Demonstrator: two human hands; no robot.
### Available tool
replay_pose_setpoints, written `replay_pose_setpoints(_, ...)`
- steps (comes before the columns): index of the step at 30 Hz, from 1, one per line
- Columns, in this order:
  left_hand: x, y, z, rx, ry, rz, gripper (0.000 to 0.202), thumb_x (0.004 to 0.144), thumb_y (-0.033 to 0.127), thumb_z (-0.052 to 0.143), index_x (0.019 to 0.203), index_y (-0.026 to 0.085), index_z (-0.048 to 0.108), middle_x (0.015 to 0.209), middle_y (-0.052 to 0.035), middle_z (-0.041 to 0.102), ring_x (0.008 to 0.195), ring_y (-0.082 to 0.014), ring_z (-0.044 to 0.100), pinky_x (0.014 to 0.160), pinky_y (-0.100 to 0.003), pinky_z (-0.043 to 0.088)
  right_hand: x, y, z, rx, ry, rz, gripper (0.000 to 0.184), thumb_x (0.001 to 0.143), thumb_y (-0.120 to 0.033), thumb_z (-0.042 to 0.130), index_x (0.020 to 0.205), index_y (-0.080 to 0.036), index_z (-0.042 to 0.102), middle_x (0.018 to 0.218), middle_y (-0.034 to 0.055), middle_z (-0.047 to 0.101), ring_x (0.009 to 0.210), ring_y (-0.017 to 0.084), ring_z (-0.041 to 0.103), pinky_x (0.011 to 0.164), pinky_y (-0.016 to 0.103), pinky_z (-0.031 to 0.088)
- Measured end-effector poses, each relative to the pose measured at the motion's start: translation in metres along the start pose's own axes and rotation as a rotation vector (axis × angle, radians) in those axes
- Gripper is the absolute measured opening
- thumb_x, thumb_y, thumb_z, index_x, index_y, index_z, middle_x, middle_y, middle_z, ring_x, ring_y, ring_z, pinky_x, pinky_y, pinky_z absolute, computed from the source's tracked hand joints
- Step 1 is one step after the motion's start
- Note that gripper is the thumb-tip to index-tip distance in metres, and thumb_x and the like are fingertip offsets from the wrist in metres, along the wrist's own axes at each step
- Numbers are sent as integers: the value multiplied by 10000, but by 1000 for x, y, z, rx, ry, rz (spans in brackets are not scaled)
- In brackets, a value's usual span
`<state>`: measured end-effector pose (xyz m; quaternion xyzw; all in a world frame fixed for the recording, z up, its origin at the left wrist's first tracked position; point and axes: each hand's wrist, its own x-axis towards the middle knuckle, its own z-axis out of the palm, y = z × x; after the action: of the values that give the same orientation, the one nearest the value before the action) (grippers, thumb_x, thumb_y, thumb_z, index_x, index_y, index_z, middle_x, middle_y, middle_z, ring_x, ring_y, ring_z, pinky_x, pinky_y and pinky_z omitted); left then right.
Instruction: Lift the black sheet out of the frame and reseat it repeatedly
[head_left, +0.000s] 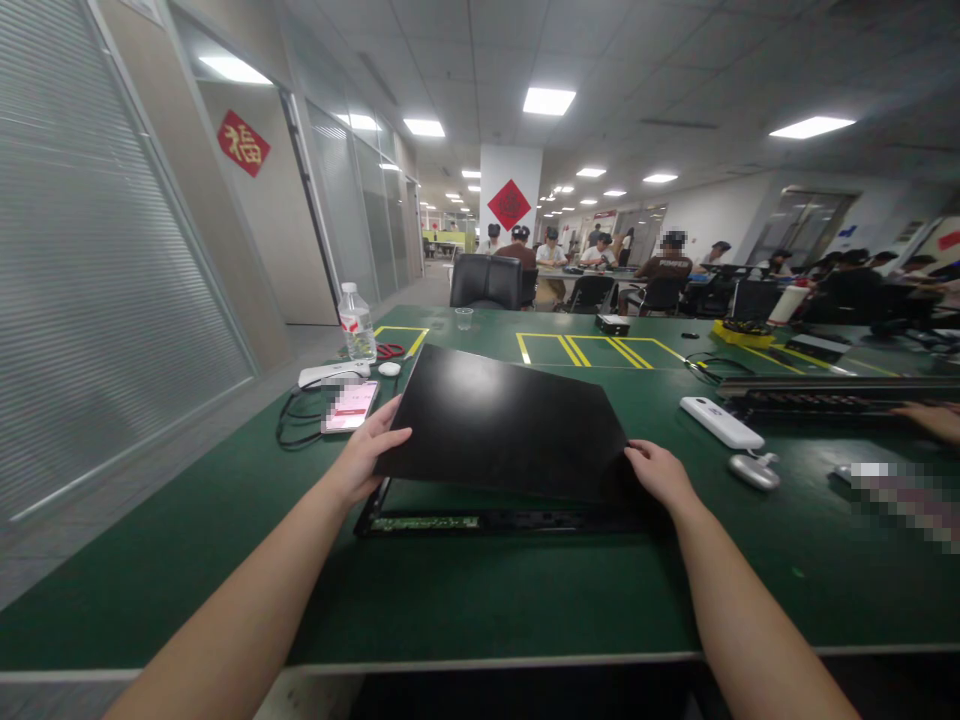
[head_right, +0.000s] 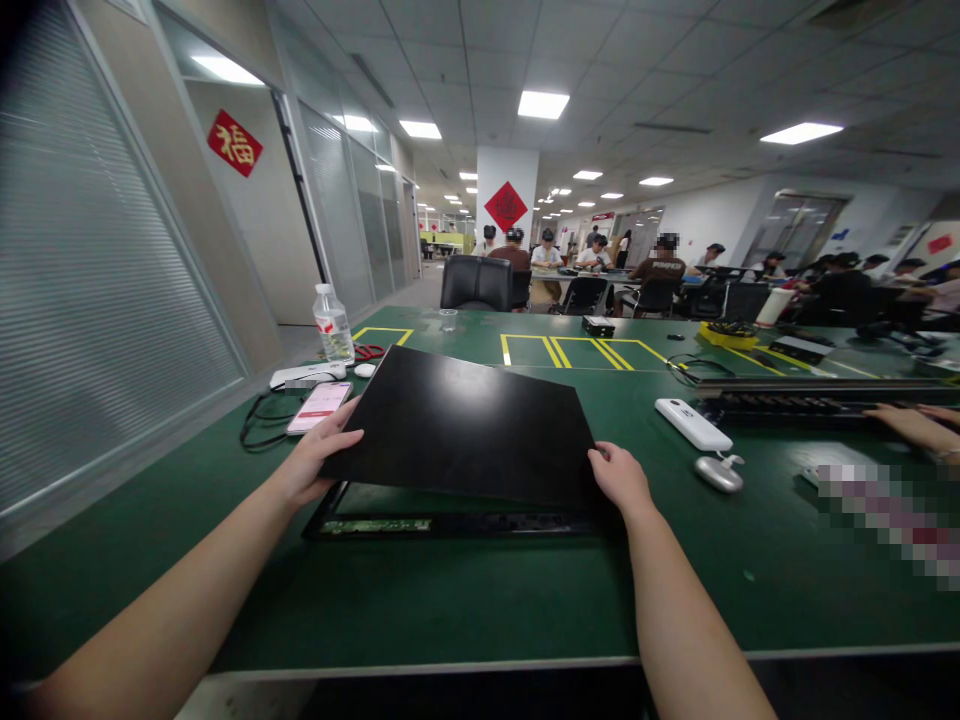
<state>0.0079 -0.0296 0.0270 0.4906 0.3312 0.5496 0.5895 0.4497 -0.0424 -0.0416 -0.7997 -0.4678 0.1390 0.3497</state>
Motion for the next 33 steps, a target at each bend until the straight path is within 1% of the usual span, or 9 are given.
replay_pose_setpoints(3, 0, 0, 1, -2, 0, 22, 798, 615, 246, 828, 1377, 241, 588, 1303, -89, 678, 1149, -325, 648, 928, -363, 550, 2, 0, 0, 58, 11, 27, 338, 788, -385, 573, 1004, -209, 764, 1021, 101, 744, 993, 267, 666, 872, 345, 483)
replay_pose_setpoints(9, 0, 0, 0, -3, -6, 21, 805, 620, 241, 818, 1388, 233, 579, 1308, -91, 674, 1168, -334, 634, 944, -380, 542, 4, 3, -1, 247, 29, 69, 333, 725, -393, 605, 934, -187, 761, 1049, 101, 750, 1004, 272, 672, 866, 360, 499)
replay_pose_setpoints(13, 0, 2, -2, -9, 9, 31, 773, 627, 243, 808, 1370, 237, 594, 1294, -77, 683, 1160, -321, 639, 941, -358, 539, 4, 4, 0, 372, 41, 75, 359, 708, -407, 589, 923, -171, 753, 1063, 108, 749, 1012, 269, 679, 797, 337, 523)
replay_pose_setpoints(16, 1, 3, -5, -8, 25, 27, 747, 629, 252, 798, 1351, 232, 610, 1238, -78, 711, 1098, -317, 669, 896, -356, 555, 5, 2, -3, 487, 37, 70, 332, 669, -392, 621, 887, -175, 747, 1009, 100, 757, 979, 275, 685, 742, 336, 532)
replay_pose_setpoints(21, 4, 5, -9, -47, 43, 13, 700, 634, 230, 761, 1321, 208, 632, 1129, -68, 750, 974, -281, 706, 815, -326, 561, -3, -12, -15, 919, -101, 187, 306, 582, -271, 692, 876, -189, 718, 833, 55, 750, 880, 254, 698, 741, 331, 543)
replay_pose_setpoints(23, 5, 5, -11, -62, 72, -1, 697, 622, 228, 748, 1309, 201, 639, 1082, -63, 761, 908, -265, 714, 740, -302, 559, -11, -20, -22, 1058, -199, 167, 351, 618, -282, 685, 960, -209, 706, 869, 49, 752, 912, 265, 702, 791, 367, 550)
replay_pose_setpoints(25, 5, 5, -12, -79, 111, -15, 690, 611, 223, 733, 1295, 195, 647, 1033, -58, 769, 837, -247, 712, 660, -277, 542, -18, -28, -28, 1148, -243, 98, 374, 659, -304, 668, 1024, -225, 687, 957, 48, 751, 967, 269, 696, 854, 391, 542)
replay_pose_setpoints(29, 6, 2, -13, -121, 147, -45, 641, 605, 201, 716, 1245, 191, 681, 982, -50, 774, 743, -221, 697, 594, -263, 512, -28, -36, -33, 1145, -242, -2, 378, 724, -380, 611, 1074, -245, 655, 1063, 54, 737, 1042, 282, 674, 893, 433, 530)
replay_pose_setpoints(33, 6, 0, -12, -148, 116, -66, 586, 612, 187, 719, 1198, 185, 708, 997, -55, 775, 788, -238, 707, 620, -275, 519, -29, -35, -32, 1036, -347, 81, 361, 740, -437, 573, 982, -196, 687, 981, 116, 746, 1008, 313, 683, 863, 452, 536)
